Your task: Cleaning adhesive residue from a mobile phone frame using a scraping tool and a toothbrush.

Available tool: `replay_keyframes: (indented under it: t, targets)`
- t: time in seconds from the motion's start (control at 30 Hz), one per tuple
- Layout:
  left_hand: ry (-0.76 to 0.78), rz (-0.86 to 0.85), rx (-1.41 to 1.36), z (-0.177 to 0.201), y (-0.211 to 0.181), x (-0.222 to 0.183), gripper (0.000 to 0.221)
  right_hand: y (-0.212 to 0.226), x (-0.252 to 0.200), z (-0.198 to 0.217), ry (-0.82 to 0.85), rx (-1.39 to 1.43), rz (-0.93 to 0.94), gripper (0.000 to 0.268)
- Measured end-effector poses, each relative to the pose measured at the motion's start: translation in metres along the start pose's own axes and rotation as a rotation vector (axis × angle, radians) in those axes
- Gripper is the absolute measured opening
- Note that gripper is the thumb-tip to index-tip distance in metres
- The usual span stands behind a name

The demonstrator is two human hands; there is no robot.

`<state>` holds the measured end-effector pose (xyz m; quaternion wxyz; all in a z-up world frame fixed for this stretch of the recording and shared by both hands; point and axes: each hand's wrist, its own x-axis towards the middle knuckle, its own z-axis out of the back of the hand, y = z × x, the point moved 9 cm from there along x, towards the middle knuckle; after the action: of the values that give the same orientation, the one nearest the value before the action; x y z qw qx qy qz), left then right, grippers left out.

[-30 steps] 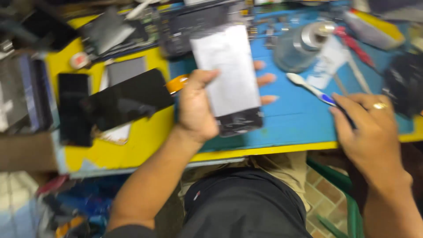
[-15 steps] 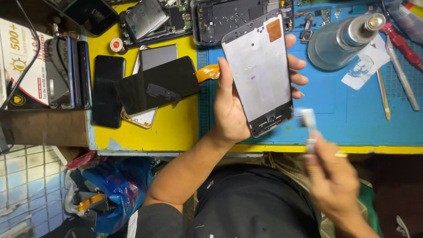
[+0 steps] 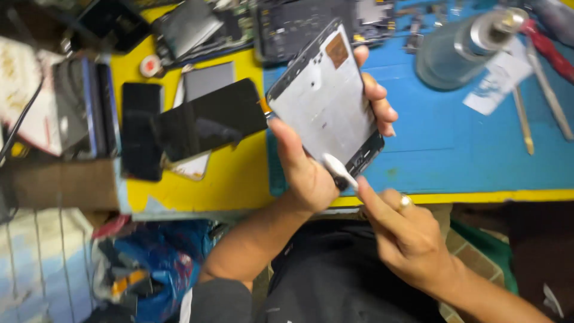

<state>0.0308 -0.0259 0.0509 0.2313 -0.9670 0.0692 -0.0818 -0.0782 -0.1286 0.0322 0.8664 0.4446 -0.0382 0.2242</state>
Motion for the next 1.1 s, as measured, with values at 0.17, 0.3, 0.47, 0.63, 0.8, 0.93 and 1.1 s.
replay_keyframes:
  t: [0.17,0.3,0.47,0.63,0.8,0.93,1.1]
  targets:
    - [-0.031,0.018,-0.166,0.004,-0.011,0.005,0.111,-0.005,-0.020,-0.003,0.043,0.016,0.057,0.049]
    - [-0.045,-0.053,-0.166,0.024,-0.036,0.004,0.109,-0.058,-0.072,-0.002,0.204,-0.204,-0.140,0.063]
    - [-0.082,-0.027,-0.151,0.022,-0.023,0.004,0.110,-0.050,-0.050,0.037,-0.145,-0.349,-0.016,0.042]
    - [-0.121,-0.035,-0.173,0.022,-0.018,0.001,0.111,-0.012,-0.042,-0.012,0.097,-0.059,0.099,0.042]
    - [-0.171,-0.043,-0.162,0.021,-0.016,0.000,0.112,-0.028,-0.040,0.002,-0.004,-0.170,-0.003,0.045]
    - [-0.159,-0.018,-0.194,0.024,-0.015,-0.001,0.111,-0.058,-0.045,0.021,-0.010,-0.327,-0.066,0.066]
    - [-0.172,0.052,-0.178,0.017,-0.011,0.001,0.109,-0.048,-0.053,0.011,0.116,-0.168,0.015,0.055]
